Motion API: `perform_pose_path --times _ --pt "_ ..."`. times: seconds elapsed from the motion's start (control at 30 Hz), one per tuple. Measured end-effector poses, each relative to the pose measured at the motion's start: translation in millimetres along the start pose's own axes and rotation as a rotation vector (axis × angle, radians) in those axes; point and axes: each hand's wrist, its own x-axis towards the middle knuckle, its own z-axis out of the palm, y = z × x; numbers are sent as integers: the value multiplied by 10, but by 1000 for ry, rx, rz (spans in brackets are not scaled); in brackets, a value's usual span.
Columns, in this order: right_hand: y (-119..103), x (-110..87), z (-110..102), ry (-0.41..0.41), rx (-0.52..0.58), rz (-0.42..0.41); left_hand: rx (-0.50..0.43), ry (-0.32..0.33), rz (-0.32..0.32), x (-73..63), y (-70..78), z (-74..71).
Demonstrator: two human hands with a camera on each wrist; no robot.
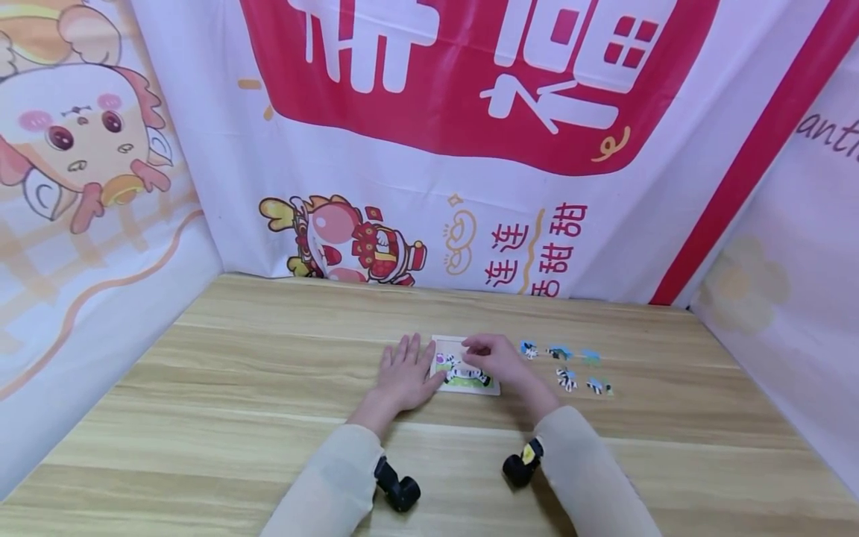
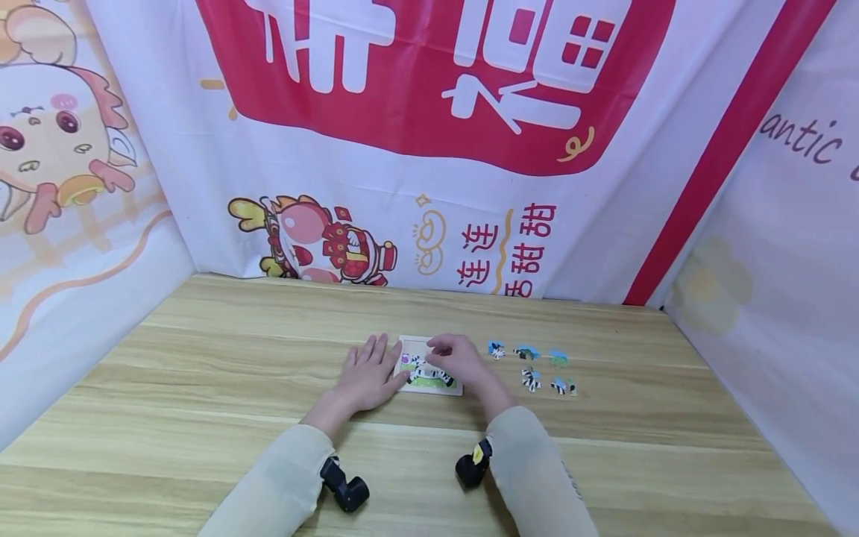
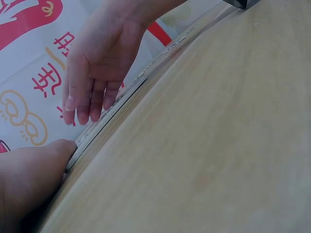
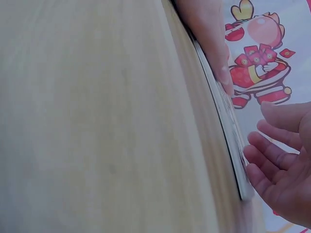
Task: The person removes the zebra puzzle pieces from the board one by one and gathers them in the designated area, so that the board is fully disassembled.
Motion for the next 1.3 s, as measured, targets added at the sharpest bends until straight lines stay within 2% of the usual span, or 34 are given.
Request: perform_pose_path --times 0.17,0.27,0.53,0.63,0.9,1.1,1.3 --pt "-40 5 87 8 3 -2 -3 1 2 -5 6 -4" --pt "-42 2 139 18 -26 16 1 1 4 -11 2 -10" --pt "-36 -1 244 82 -119 -39 11 -6 0 -14 6 -24" --pt "-55 1 248 82 -130 -14 9 -8 0 -12 5 -27" --pt "-51 22 251 53 -88 68 12 -16 4 -10 9 -40" --pt "-55 21 252 44 -19 69 13 -22 -1 2 6 -34" --pt "-40 28 261 39 -20 56 7 -22 3 -10 3 -39"
